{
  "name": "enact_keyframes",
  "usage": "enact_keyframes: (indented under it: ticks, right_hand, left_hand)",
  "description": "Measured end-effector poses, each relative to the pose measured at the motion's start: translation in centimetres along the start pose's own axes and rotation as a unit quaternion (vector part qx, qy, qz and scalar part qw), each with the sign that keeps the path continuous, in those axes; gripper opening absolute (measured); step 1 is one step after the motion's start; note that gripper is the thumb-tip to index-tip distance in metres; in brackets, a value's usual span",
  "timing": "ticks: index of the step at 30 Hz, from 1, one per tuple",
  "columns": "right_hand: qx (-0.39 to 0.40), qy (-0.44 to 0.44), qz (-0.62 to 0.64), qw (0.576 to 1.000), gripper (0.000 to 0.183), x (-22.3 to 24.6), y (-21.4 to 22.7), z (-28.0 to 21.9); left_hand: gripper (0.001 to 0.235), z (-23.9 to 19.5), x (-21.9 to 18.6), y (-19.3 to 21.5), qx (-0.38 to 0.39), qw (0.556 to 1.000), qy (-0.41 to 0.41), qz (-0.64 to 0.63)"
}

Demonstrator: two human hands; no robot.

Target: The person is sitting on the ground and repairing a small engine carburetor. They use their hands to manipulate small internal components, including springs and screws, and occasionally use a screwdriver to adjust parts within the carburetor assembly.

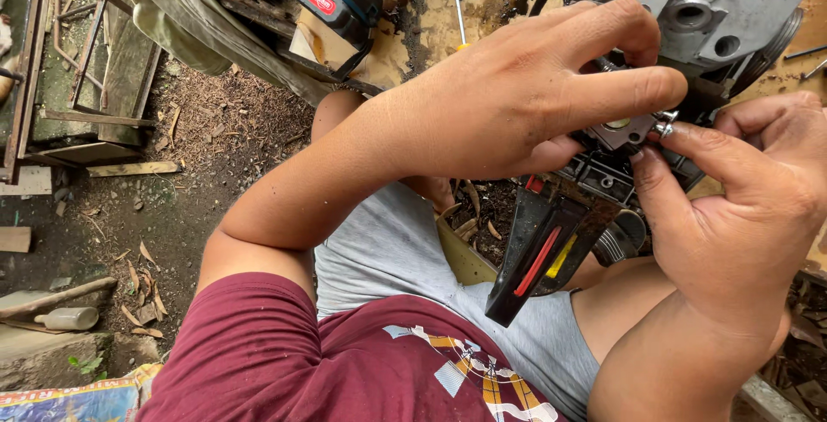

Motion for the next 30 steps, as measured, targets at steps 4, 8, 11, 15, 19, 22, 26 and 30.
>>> enact_keyframes:
  ticks: [4, 8, 11, 15, 19, 22, 26, 30]
  right_hand:
    - [0.011, -0.002, -0.02, 1.0, 0.033, -0.1, -0.1, -0.2]
    - [0.013, -0.001, -0.034, 0.999, 0.03, -0.4, -0.2, -0.5]
    - [0.012, -0.008, -0.033, 0.999, 0.031, -0.8, -0.3, -0.8]
    - [0.006, -0.009, -0.029, 1.0, 0.029, -0.9, -0.4, -0.9]
    - [0.005, -0.056, 0.01, 0.998, 0.027, -1.2, -0.2, -0.6]
    - [0.015, -0.08, 0.019, 0.997, 0.027, -1.4, -0.4, -0.4]
    - [0.019, -0.043, 0.024, 0.999, 0.027, -1.1, -0.4, -0.2]
    - [0.022, -0.056, 0.048, 0.997, 0.026, -1.7, -0.6, -0.2]
  left_hand:
    - [0.066, 0.1, -0.4, 0.1, -0.001, 1.0, 0.006, 0.008]
    - [0.066, 0.2, -0.2, -0.2, 0.022, 0.999, 0.024, 0.001]
    - [0.066, 0.2, -0.1, -0.3, 0.017, 1.0, 0.023, -0.003]
    - [0.066, 0.0, 0.1, -0.7, -0.001, 1.0, 0.015, -0.01]
    - [0.067, -0.2, 0.4, -1.1, -0.015, 1.0, 0.001, -0.027]
    - [0.067, -0.2, 0.6, -1.4, -0.017, 1.0, -0.003, -0.026]
    - [0.068, -0.1, 0.7, -1.7, -0.018, 1.0, -0.002, -0.014]
    - [0.068, -0.2, 0.7, -1.6, -0.025, 1.0, -0.007, -0.016]
Point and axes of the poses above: each hand's wrist, its own z-axis towards the middle knuckle, its own y-axis out of the back of the hand, x = y × z, the point moved 10 cm from there along z, towards the middle knuckle, and after that the axes turned 11 degrees about x, right-handed, at the moved point
